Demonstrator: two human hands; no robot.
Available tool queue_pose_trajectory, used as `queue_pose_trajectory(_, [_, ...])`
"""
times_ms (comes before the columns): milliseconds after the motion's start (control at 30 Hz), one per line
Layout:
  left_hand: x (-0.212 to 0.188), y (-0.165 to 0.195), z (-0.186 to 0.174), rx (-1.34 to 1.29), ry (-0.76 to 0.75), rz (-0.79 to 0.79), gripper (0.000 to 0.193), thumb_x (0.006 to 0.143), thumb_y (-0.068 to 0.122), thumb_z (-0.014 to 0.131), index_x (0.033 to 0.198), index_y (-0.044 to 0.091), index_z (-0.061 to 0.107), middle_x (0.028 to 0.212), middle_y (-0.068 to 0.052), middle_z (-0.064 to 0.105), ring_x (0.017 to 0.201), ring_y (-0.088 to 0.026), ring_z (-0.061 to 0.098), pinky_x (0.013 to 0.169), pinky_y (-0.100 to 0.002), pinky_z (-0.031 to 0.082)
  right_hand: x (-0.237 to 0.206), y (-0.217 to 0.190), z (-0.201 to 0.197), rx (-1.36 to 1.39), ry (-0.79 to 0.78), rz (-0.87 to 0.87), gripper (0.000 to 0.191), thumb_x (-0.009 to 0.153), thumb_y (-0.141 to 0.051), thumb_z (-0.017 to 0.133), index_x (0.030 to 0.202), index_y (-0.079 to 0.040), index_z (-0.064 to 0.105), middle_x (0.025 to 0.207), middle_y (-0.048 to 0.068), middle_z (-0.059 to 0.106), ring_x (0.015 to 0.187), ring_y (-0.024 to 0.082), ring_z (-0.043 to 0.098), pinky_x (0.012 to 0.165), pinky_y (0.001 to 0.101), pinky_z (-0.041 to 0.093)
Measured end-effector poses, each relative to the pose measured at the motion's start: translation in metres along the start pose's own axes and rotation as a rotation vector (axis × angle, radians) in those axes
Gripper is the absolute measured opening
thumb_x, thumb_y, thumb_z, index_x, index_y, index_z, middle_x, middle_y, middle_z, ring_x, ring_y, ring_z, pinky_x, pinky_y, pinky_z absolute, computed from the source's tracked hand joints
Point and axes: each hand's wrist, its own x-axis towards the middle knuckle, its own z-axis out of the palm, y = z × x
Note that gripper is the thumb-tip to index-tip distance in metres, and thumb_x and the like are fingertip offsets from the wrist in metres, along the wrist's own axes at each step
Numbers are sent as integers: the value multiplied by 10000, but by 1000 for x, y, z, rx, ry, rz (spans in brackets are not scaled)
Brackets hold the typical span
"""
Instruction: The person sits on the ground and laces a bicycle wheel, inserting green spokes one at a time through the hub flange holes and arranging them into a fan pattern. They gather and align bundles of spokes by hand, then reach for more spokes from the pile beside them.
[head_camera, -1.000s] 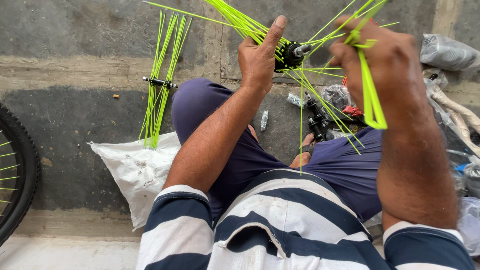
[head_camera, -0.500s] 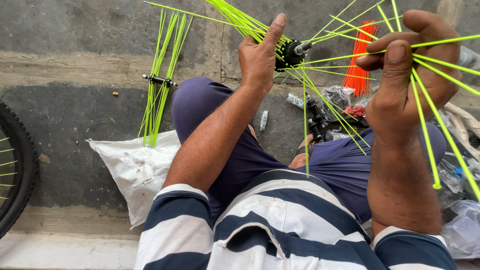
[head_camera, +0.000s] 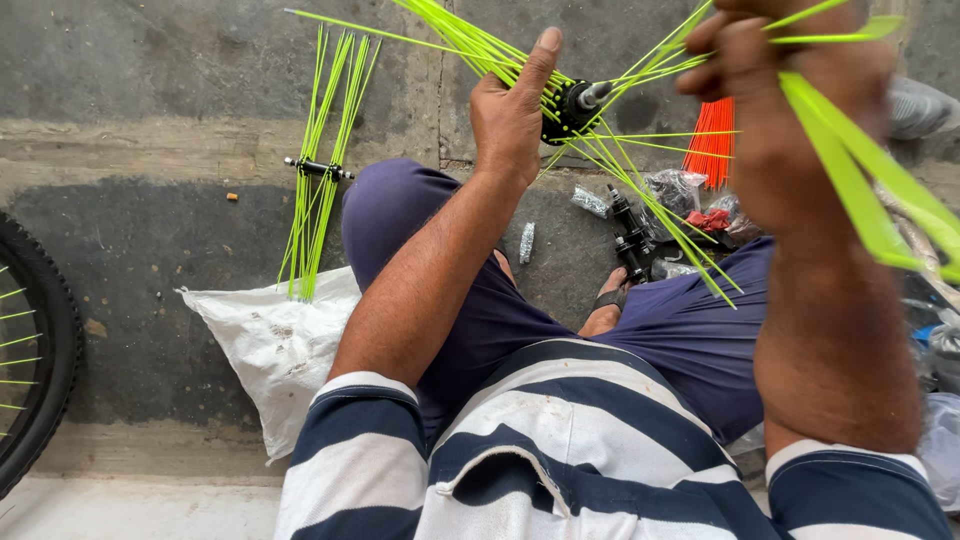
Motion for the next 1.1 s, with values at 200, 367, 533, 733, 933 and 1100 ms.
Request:
queue_pose_trajectory(200, [9, 4, -8, -6, 33, -44, 487, 829, 465, 843, 917, 14, 680, 818, -52, 665, 726, -106, 617, 663, -311, 544, -41, 12, -24, 149, 209, 30, 432, 1255, -380, 410, 1197, 21, 559, 1055, 138, 619, 814, 193, 644, 730, 263, 537])
queue_pose_trajectory(367, [13, 3, -11, -52, 33, -67, 497, 807, 465, 844, 921, 10, 680, 826, -80, 686, 725, -144, 644, 677, -319, 538, -60, 21, -17, 167, 288, -3, 420, 1249, -371, 427, 1189, 27, 546, 1031, 149, 624, 810, 202, 655, 752, 287, 573])
queue_pose_trajectory(533, [11, 2, -13, -52, -11, -49, 521, 830, 473, 838, 952, -12, 691, 844, -90, 684, 767, -137, 640, 711, -315, 532, -41, 37, 15, 167, 208, -26, 372, 1258, -320, 494, 1197, 41, 561, 1008, 137, 669, 846, 185, 713, 768, 285, 609])
queue_pose_trajectory(733, [12, 1, -15, -47, -1, -25, 530, 828, 479, 839, 954, -11, 684, 846, -90, 679, 773, -135, 639, 716, -314, 533, -31, 30, 26, 94, 179, -36, 385, 1258, -315, 488, 1168, 46, 586, 1002, 131, 684, 873, 176, 734, 783, 273, 613])
queue_pose_trajectory(933, [9, 2, -12, -27, -13, -3, 489, 854, 463, 832, 916, -2, 692, 822, -83, 678, 732, -128, 637, 672, -303, 536, -20, 26, 29, -2, 138, -53, 390, 1255, -325, 521, 1107, 24, 614, 1002, 132, 697, 900, 187, 738, 774, 291, 612])
queue_pose_trajectory(1100, [4, 6, -7, -34, -55, 53, 462, 870, 459, 821, 913, 14, 704, 814, -69, 693, 721, -118, 664, 669, -302, 566, -33, 35, 23, -58, 214, -102, 426, 1250, -377, 462, 1108, 0, 599, 1042, 145, 641, 891, 216, 664, 774, 295, 560])
